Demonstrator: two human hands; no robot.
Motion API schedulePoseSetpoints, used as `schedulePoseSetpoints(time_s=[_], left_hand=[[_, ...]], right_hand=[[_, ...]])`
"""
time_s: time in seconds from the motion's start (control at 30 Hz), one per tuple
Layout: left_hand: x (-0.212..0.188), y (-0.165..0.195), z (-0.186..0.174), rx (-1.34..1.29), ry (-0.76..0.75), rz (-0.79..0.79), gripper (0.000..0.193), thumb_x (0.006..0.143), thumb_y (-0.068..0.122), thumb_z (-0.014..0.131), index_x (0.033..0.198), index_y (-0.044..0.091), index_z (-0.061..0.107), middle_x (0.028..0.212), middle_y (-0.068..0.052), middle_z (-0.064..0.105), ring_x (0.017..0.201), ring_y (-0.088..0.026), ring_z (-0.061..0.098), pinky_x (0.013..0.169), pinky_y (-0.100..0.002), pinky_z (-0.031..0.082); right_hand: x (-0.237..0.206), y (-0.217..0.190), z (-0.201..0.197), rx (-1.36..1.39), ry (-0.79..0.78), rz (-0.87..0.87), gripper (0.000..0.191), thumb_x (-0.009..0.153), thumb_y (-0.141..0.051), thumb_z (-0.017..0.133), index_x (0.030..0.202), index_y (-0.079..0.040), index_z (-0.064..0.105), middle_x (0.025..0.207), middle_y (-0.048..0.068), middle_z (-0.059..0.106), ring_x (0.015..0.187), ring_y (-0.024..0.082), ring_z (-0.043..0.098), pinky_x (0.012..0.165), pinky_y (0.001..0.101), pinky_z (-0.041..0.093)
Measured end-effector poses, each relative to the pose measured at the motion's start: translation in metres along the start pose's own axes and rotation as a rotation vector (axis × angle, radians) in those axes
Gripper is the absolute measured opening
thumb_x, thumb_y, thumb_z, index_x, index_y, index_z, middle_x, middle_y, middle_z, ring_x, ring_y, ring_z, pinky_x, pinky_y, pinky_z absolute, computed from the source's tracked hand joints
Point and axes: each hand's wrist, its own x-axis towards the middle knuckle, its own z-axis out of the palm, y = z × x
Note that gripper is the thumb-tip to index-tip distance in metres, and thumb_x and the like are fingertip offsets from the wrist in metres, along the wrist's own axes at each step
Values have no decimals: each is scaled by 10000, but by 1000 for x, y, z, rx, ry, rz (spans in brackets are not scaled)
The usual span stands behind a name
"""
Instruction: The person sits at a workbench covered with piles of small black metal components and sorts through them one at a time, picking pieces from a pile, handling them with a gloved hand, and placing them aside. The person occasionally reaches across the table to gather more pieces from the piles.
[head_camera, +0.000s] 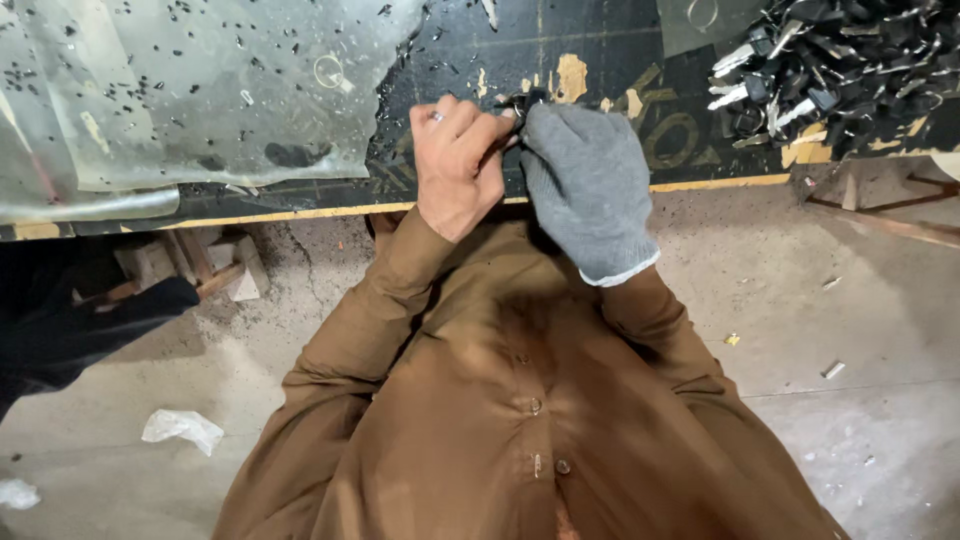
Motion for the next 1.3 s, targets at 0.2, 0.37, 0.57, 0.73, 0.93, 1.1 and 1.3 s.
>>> schedulePoseSetpoints(time_s=[0.2,0.37,0.57,0.73,0.93,1.1,1.3], left_hand=[[0,1,4,56,56,-14,254,814,-21,699,1046,81,677,882,-38,571,882,-244,551,919,-408,341],[0,5,5,-6,129,-126,186,913,43,757,1071,91,671,945,-21,612,900,-225,561,915,-399,333],[6,-3,-3,6,-4,-4,244,856,29,753,1081,110,706,866,-30,553,871,-240,544,855,-412,304],[6,-4,-6,-51,-20,-35,211,888,18,739,1083,85,692,894,-71,539,899,-263,545,881,-410,323],[12,25,-19,-104,-133,-104,175,910,20,719,1073,78,692,934,-81,579,946,-276,570,883,-406,340],[44,36,-45,-223,-421,137,272,826,-13,675,1055,131,705,912,-30,602,943,-259,578,910,-405,358],[130,49,6,110,-135,365,687,751,43,699,1425,91,577,1106,-132,587,1005,-357,540,849,-499,397]], right_hand=[[8,-10,0,-128,3,60,205,937,-104,706,1124,-56,638,981,123,634,948,347,619,825,452,470],[1,0,-2,88,116,80,280,915,-123,765,1179,-77,685,1027,119,695,956,344,647,844,427,511],[7,-3,-3,-50,45,34,230,912,-135,751,1122,-87,671,972,111,684,910,347,643,810,446,500],[23,-12,5,-343,-27,-3,234,880,-188,685,1076,-78,619,869,102,634,813,313,635,698,439,477],[-22,30,-8,92,19,110,218,844,-116,772,996,-77,620,846,74,645,760,229,626,741,363,526],[-63,69,4,609,573,158,426,914,65,675,1329,27,586,1125,125,697,924,175,706,811,318,610],[-94,88,16,782,641,151,522,816,10,709,1322,17,584,1138,105,660,924,162,668,847,303,573]])
